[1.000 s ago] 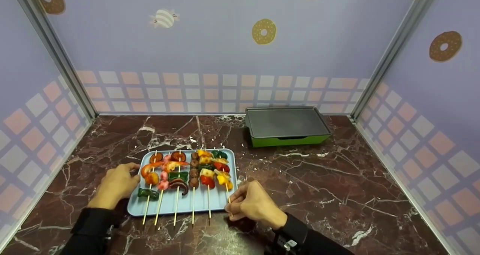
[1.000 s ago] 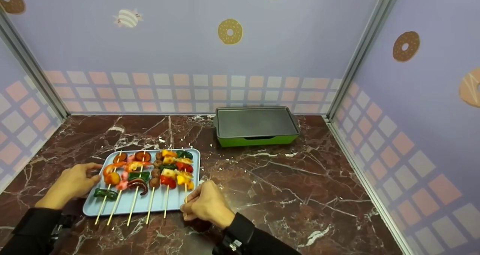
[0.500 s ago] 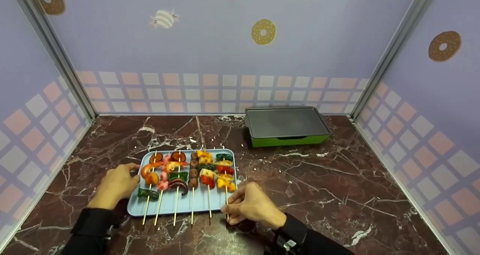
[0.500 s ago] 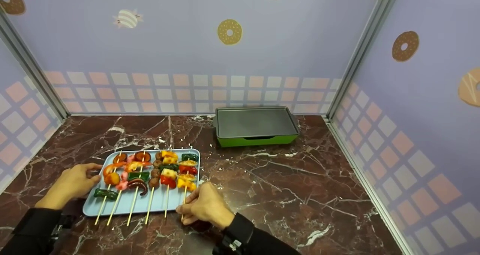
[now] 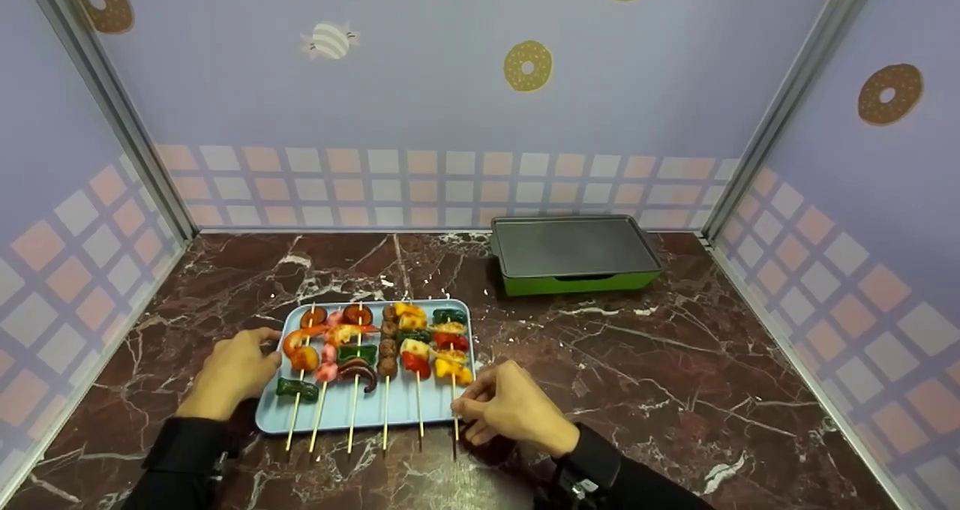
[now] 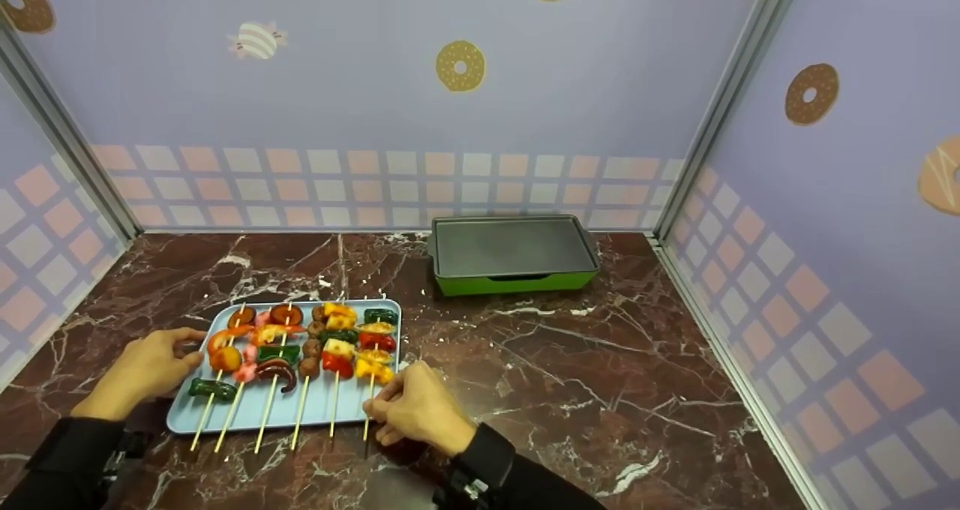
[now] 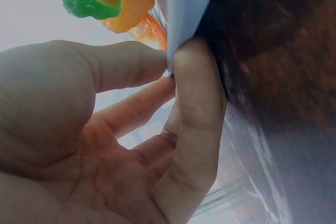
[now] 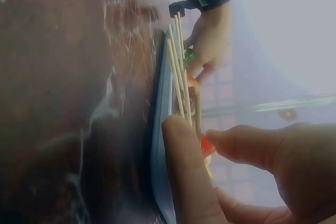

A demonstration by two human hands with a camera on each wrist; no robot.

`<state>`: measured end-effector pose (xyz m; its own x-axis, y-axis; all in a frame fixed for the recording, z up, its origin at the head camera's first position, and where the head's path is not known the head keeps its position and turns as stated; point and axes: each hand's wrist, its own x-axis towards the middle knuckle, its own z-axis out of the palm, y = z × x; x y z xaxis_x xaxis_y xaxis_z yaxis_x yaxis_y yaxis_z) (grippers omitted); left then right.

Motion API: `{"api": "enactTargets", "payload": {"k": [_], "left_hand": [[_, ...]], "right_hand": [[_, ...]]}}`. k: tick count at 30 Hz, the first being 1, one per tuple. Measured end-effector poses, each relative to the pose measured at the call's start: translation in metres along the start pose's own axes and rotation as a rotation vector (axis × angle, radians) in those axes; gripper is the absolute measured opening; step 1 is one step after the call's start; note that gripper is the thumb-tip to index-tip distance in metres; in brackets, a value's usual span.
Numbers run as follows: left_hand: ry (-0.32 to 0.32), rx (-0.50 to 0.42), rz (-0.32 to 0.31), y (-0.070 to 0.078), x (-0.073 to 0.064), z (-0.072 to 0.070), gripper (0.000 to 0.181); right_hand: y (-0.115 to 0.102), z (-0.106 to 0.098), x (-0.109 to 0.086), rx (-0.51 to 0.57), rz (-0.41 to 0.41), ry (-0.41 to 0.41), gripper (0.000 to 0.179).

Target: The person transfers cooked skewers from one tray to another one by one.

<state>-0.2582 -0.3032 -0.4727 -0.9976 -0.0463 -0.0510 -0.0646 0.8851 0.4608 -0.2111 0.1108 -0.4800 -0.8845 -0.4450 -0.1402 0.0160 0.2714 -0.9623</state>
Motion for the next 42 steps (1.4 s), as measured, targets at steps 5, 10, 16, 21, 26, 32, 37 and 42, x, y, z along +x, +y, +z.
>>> {"api": "enactTargets", "payload": {"k": [5, 10, 16, 21, 26, 32, 37, 42], "left_hand": [[-0.003, -0.008, -0.011, 0.001, 0.000, 0.000, 0.046], [0.004, -0.011, -0.006, 0.000, -0.001, -0.001, 0.044], [0.023, -0.013, 0.013, -0.003, -0.003, 0.001, 0.042], [0.012, -0.034, -0.014, -0.001, -0.003, -0.001, 0.042], [0.036, -0.035, -0.030, 0.000, -0.002, -0.003, 0.039], [0.101, -0.031, -0.012, 0.002, -0.003, -0.003, 0.041], [0.152, -0.020, 0.050, 0.005, -0.005, -0.002, 0.042], [0.195, 0.003, 0.114, 0.010, -0.006, -0.002, 0.047]], "right_hand": [[0.000, -0.009, -0.001, -0.026, -0.025, 0.010, 0.018], [0.003, -0.022, 0.002, -0.064, -0.054, 0.041, 0.020], [0.009, -0.041, 0.003, -0.193, -0.124, 0.095, 0.015], [0.012, -0.059, 0.004, -0.322, -0.182, 0.169, 0.013], [0.015, -0.077, 0.004, -0.406, -0.209, 0.253, 0.013], [0.022, -0.098, 0.003, -0.473, -0.292, 0.347, 0.020], [0.029, -0.115, 0.000, -0.553, -0.345, 0.397, 0.034], [0.032, -0.132, -0.004, -0.675, -0.376, 0.437, 0.045]]}}
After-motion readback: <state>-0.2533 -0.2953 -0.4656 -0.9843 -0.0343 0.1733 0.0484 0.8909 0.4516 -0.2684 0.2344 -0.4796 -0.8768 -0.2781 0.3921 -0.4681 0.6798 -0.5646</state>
